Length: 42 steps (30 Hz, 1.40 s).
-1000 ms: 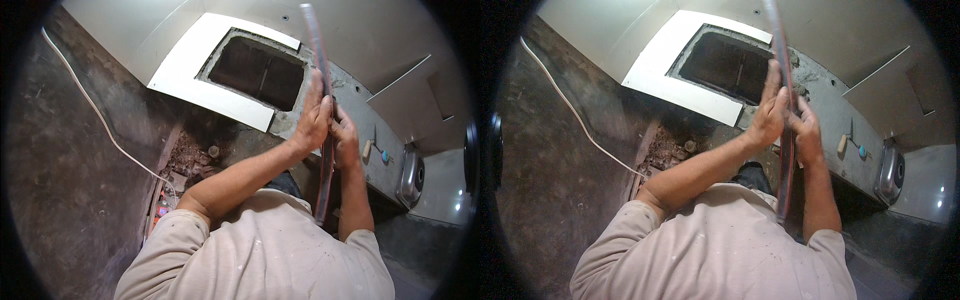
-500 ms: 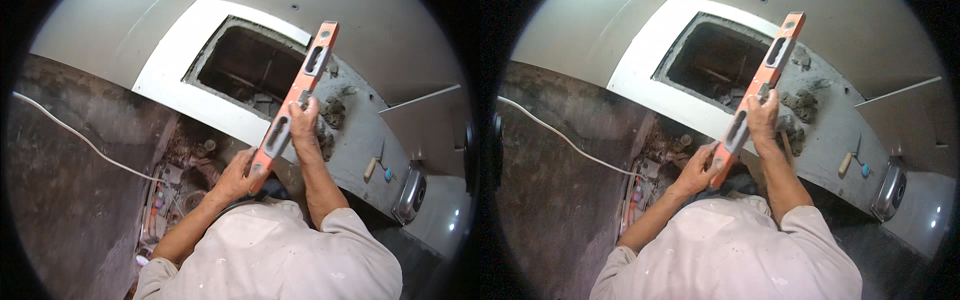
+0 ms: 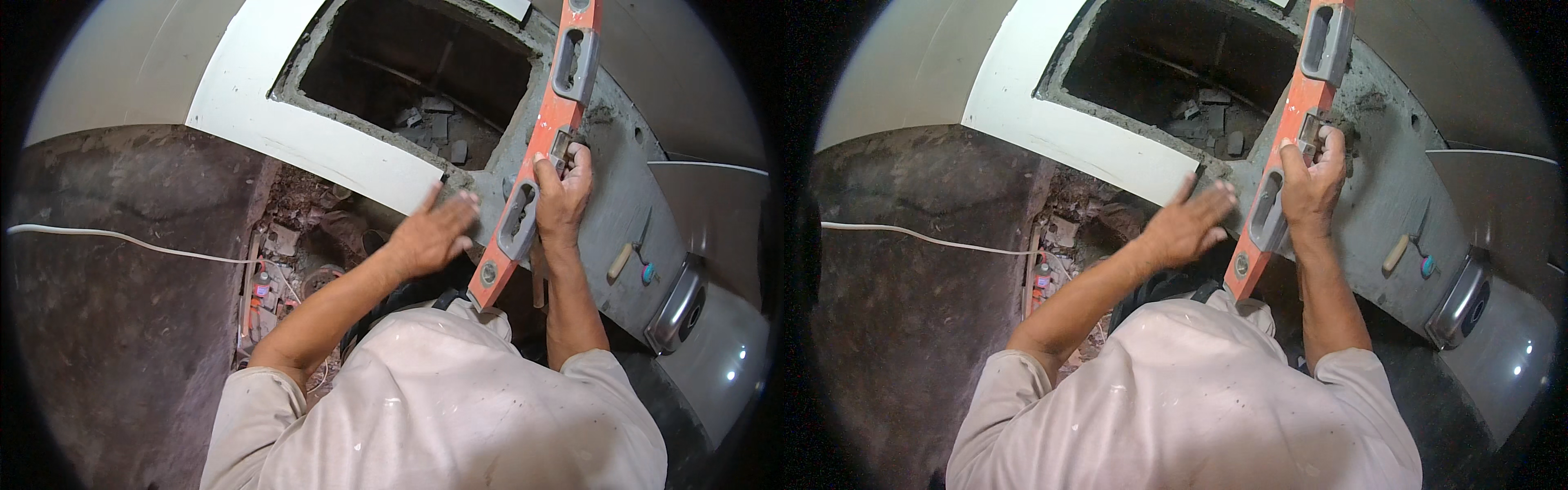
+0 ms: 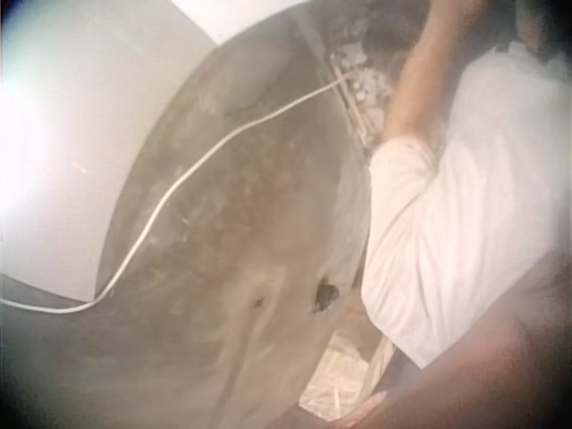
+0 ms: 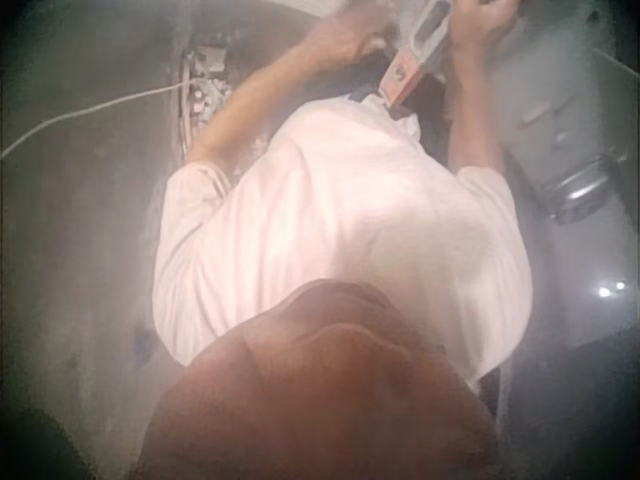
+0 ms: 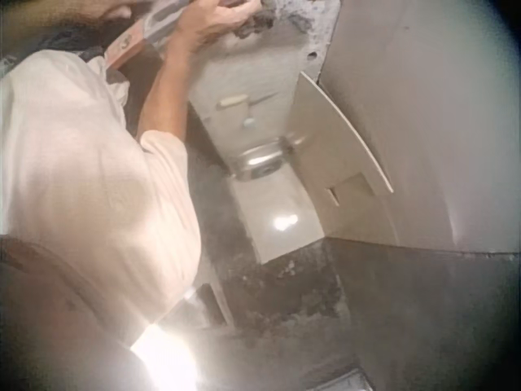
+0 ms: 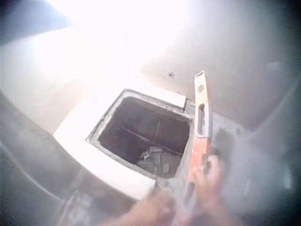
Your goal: The person applies mortar to a wall recess using a trowel and places a white ceramic tile into the opening. They use a rubber mallet to tap the tile into position and a spirit level to check for alignment. The person also uses a tape measure to verify dimensions of the recess.
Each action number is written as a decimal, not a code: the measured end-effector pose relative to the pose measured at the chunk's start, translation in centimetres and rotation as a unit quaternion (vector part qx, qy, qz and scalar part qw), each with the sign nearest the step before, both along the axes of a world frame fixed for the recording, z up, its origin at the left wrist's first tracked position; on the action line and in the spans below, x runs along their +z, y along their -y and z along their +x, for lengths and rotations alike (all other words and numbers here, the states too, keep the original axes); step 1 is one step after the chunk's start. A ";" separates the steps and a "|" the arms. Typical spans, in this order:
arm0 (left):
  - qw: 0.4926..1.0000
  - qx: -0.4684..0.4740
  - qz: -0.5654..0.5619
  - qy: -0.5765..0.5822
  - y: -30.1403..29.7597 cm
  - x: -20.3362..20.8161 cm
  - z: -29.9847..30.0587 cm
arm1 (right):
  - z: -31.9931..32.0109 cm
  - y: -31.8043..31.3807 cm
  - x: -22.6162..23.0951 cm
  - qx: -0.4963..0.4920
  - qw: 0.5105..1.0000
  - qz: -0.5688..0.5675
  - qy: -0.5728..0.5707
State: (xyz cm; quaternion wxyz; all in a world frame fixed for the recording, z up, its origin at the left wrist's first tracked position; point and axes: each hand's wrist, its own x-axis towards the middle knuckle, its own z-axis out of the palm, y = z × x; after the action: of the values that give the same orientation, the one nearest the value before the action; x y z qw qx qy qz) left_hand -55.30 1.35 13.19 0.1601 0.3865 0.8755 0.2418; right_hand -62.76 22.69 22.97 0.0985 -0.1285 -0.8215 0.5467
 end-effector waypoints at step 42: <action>0.828 0.542 0.106 0.098 10.0 0.2 5.8 | -11.0 -2.1 -7.6 -0.062 0.993 0.090 0.040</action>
State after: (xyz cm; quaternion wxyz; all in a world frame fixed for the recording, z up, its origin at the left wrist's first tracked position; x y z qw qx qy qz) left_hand -49.53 -8.67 13.34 0.0462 -0.1612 0.8932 0.4172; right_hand -73.71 24.74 15.37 0.1105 -0.1917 -0.8610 0.4579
